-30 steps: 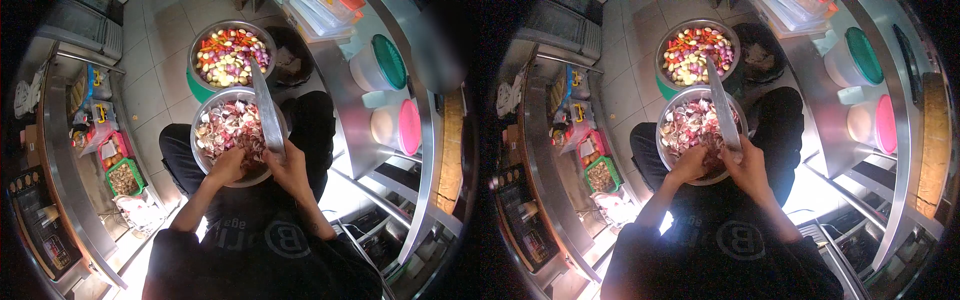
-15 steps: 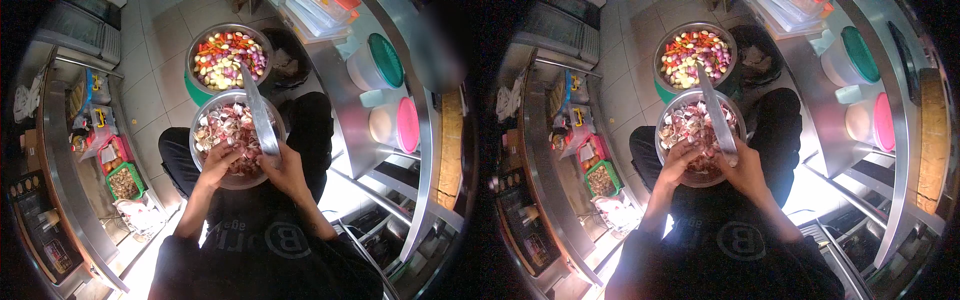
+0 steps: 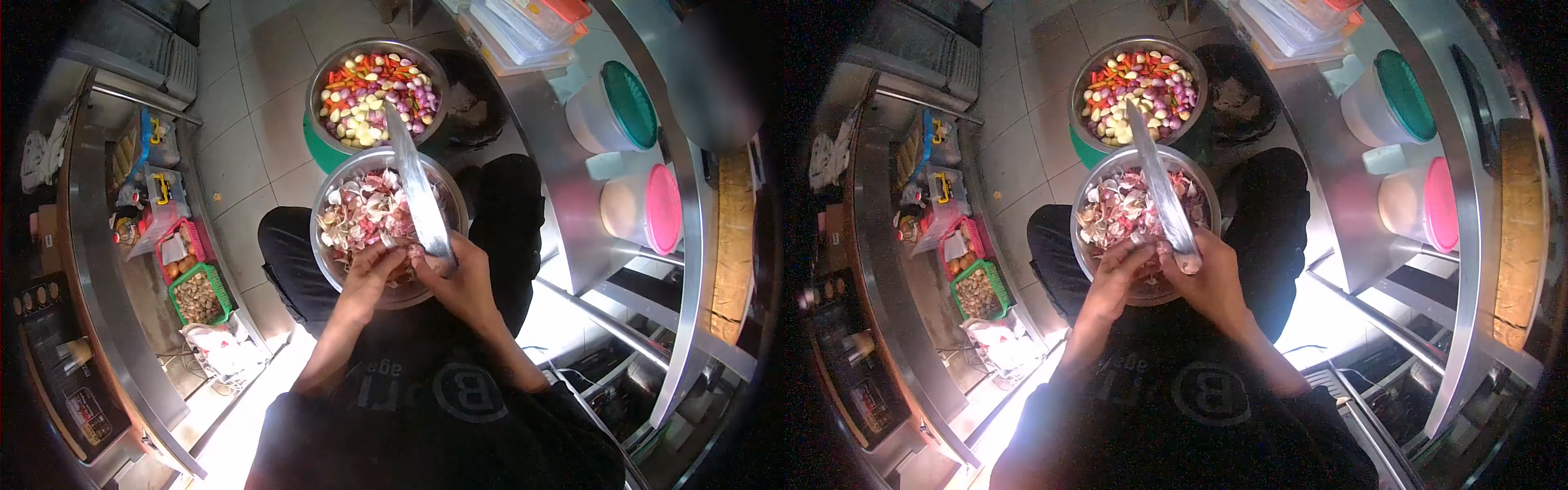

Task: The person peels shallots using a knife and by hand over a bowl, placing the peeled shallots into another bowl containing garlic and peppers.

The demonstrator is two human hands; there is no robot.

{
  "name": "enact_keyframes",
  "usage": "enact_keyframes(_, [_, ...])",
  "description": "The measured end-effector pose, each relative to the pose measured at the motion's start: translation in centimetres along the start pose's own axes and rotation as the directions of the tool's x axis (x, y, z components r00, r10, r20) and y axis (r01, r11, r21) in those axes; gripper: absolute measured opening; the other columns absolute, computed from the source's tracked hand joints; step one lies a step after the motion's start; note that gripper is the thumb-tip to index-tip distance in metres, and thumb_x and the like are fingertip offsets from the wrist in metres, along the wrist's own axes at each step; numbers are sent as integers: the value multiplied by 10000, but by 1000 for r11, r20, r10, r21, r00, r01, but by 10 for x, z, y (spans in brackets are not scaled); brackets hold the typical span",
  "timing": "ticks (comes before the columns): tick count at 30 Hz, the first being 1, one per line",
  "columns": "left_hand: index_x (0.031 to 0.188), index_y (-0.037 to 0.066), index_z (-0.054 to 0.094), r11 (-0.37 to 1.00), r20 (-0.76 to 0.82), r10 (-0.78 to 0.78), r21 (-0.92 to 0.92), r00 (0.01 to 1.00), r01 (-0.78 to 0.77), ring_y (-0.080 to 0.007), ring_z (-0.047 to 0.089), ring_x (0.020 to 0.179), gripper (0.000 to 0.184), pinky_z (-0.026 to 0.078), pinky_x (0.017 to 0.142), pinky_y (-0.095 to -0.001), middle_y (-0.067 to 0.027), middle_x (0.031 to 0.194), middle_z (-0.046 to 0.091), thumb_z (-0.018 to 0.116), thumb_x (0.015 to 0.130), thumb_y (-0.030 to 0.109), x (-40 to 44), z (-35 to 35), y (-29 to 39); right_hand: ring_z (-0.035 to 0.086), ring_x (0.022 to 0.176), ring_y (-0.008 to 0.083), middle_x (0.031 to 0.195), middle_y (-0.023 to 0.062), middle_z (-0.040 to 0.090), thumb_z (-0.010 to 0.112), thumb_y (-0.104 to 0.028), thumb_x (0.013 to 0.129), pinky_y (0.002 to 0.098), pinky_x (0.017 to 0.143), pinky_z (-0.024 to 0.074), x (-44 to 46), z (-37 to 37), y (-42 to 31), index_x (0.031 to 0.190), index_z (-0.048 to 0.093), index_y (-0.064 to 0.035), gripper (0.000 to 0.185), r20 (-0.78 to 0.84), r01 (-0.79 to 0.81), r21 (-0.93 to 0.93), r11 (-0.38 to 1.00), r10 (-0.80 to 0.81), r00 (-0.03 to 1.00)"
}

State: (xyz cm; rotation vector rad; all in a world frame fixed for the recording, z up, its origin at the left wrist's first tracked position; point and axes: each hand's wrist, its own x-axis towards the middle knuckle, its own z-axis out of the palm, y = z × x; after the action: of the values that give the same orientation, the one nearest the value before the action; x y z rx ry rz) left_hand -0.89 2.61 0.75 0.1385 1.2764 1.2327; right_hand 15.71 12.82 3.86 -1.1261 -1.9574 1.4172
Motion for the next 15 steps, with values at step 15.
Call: enact_keyframes(15, [1204,20,660,980,105,147,118,984,-159,-163,710,1102,182,529,1023,-306,-106,1144,753,703,1031,60,-8,1,12,733,864,301,960,170,730,861,-155,866,378,781,552,-1,-1,5,1069,731,2,288,13,9,49,999,-10,1000])
